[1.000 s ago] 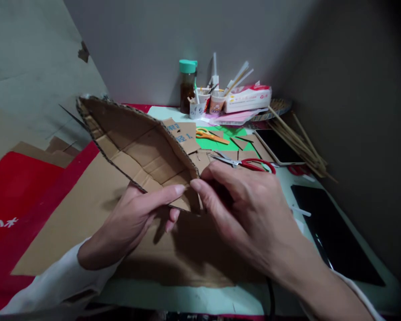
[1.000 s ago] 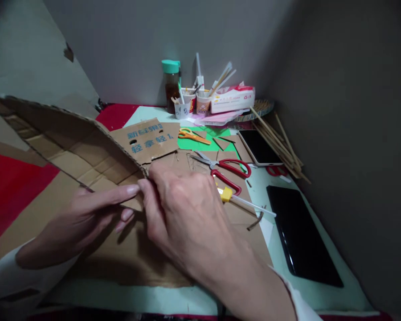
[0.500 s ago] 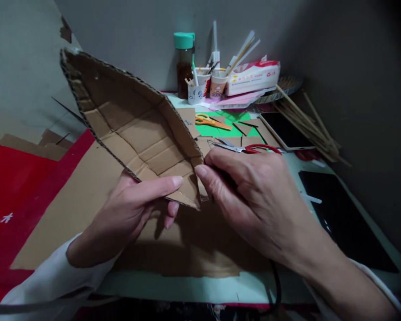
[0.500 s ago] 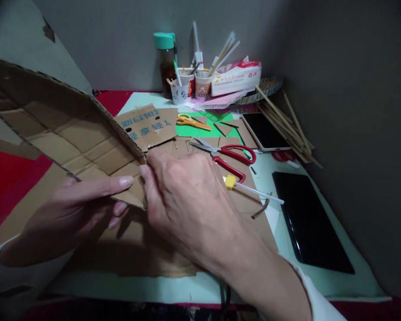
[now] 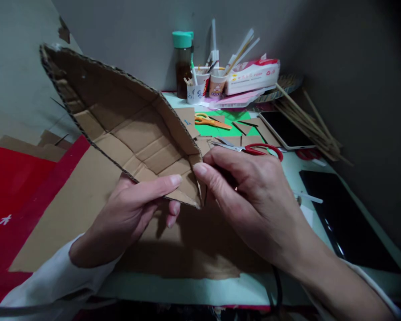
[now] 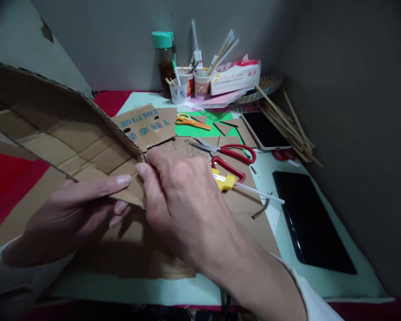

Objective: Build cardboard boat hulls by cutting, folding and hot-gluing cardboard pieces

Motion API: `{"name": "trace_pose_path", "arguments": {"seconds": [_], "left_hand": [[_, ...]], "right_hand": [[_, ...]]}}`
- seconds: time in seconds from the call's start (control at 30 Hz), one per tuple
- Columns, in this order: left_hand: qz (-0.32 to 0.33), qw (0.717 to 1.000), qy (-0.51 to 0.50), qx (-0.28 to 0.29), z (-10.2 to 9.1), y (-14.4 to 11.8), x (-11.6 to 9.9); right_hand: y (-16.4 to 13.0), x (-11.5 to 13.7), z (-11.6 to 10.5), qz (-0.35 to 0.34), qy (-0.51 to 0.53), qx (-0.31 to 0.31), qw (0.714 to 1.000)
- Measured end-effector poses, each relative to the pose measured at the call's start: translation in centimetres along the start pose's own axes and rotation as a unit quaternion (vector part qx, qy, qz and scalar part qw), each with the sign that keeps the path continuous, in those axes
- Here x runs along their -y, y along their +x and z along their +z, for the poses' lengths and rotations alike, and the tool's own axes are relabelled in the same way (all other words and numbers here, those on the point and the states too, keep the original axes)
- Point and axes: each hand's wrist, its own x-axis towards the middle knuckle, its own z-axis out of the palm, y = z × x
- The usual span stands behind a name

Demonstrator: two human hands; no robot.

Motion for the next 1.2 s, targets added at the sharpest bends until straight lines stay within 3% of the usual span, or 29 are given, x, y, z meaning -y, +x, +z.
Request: {"name": "trace_pose_path", "arguments": {"seconds": [0.33, 1.2], "left_hand": [[-0.028, 0.996, -0.082, 0.026, -0.1, 0.1, 0.1], [0.023, 1.000, 0.014, -0.002, 0.9, 0.1, -0.2]], "right_hand": [[0.1, -0.7, 0.3, 0.004, 0.054, 0.019, 0.998], [-0.1, -0.5, 0.6, 0.032, 0.058, 0.011, 0.998]]}}
